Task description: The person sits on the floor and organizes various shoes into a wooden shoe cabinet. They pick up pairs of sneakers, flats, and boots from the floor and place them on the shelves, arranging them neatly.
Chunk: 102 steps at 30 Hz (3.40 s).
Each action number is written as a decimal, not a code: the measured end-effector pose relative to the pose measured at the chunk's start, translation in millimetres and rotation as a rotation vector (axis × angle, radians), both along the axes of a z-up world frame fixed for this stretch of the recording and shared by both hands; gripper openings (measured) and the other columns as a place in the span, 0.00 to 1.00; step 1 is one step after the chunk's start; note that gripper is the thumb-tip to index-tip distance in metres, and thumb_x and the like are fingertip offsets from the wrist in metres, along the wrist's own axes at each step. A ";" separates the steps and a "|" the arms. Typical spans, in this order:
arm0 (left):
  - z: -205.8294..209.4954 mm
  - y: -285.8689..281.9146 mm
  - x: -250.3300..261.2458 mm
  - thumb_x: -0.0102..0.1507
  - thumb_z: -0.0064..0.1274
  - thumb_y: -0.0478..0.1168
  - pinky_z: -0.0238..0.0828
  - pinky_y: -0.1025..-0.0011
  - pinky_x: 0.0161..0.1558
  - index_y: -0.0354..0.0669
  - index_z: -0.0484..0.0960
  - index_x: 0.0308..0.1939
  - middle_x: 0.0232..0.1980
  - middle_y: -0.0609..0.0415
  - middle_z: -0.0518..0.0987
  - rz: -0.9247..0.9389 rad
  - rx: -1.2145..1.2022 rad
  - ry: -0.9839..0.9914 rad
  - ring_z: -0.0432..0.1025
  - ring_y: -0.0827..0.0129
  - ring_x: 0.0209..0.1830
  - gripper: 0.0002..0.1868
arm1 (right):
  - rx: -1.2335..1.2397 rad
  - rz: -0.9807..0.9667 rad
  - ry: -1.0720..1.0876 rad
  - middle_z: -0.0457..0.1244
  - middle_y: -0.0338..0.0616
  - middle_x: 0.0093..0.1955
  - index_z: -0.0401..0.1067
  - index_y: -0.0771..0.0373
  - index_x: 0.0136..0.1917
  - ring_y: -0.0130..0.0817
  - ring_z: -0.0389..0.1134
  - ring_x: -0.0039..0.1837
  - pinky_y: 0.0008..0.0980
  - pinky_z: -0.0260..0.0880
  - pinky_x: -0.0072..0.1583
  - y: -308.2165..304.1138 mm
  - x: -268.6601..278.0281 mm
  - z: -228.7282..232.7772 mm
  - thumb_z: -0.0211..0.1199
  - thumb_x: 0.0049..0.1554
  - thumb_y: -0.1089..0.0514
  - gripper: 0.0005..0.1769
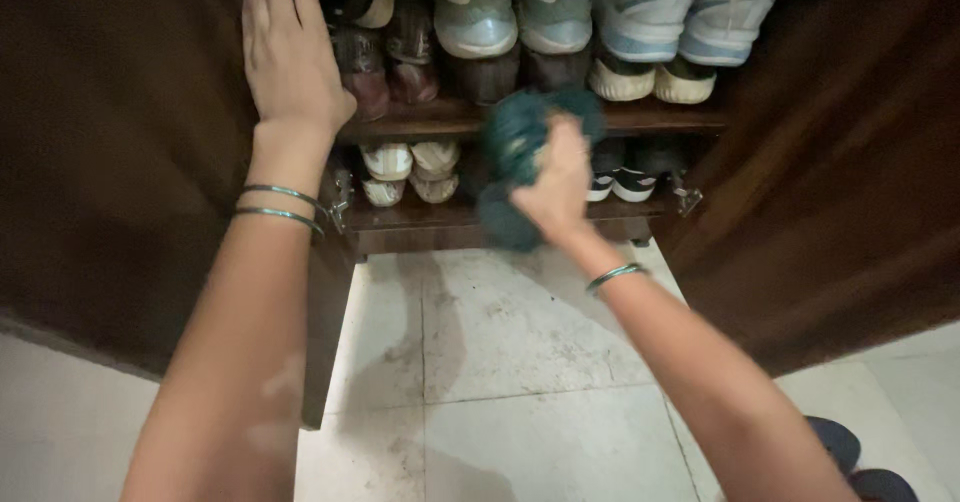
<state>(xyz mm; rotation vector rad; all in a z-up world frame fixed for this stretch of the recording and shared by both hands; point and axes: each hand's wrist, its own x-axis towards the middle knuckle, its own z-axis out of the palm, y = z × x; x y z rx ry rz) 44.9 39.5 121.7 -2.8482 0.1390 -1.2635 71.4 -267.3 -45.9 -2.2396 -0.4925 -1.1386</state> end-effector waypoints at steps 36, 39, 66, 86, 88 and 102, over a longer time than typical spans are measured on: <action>-290.1 -9.5 -62.7 0.55 0.63 0.34 0.50 0.62 0.76 0.29 0.57 0.76 0.80 0.41 0.58 0.161 -0.036 0.557 0.52 0.53 0.80 0.48 | -1.018 0.026 0.810 0.54 0.51 0.73 0.68 0.56 0.68 0.62 0.54 0.75 0.53 0.68 0.64 132.8 -15.3 -67.4 0.68 0.52 0.46 0.32; -299.1 -14.3 -54.2 0.57 0.60 0.34 0.46 0.60 0.77 0.31 0.51 0.78 0.82 0.41 0.53 0.159 -0.036 0.619 0.48 0.53 0.82 0.49 | -0.873 0.019 0.898 0.52 0.55 0.76 0.74 0.48 0.63 0.65 0.57 0.73 0.43 0.75 0.58 154.6 -13.7 -76.6 0.66 0.53 0.52 0.23; -294.2 -26.1 -35.8 0.60 0.54 0.38 0.26 0.48 0.79 0.42 0.35 0.81 0.85 0.52 0.37 0.273 0.025 0.944 0.35 0.64 0.85 0.54 | -0.738 -0.055 0.731 0.57 0.46 0.76 0.60 0.52 0.77 0.55 0.64 0.68 0.49 0.71 0.63 -165.8 11.3 -113.8 0.67 0.44 0.56 0.47; -285.9 -26.5 -35.1 0.57 0.58 0.39 0.25 0.51 0.78 0.41 0.32 0.81 0.85 0.51 0.35 0.273 0.043 1.004 0.32 0.62 0.85 0.59 | -0.401 -0.131 1.477 0.63 0.65 0.70 0.74 0.74 0.64 0.60 0.65 0.69 0.48 0.67 0.67 -146.4 54.0 -199.1 0.59 0.54 0.39 0.39; -285.4 -28.3 -36.3 0.57 0.58 0.39 0.26 0.50 0.78 0.41 0.33 0.81 0.86 0.52 0.36 0.281 0.068 0.982 0.33 0.62 0.85 0.58 | -0.418 -0.002 1.587 0.61 0.62 0.70 0.67 0.73 0.68 0.56 0.64 0.70 0.47 0.67 0.67 -130.4 34.1 -184.4 0.66 0.51 0.41 0.42; -326.1 -86.0 -36.6 0.53 0.65 0.38 0.51 0.51 0.73 0.39 0.43 0.79 0.81 0.34 0.46 0.043 -0.206 0.802 0.51 0.43 0.77 0.58 | -0.929 0.219 1.163 0.57 0.63 0.71 0.51 0.64 0.77 0.60 0.65 0.66 0.48 0.70 0.64 -66.7 -41.6 -55.0 0.69 0.50 0.52 0.48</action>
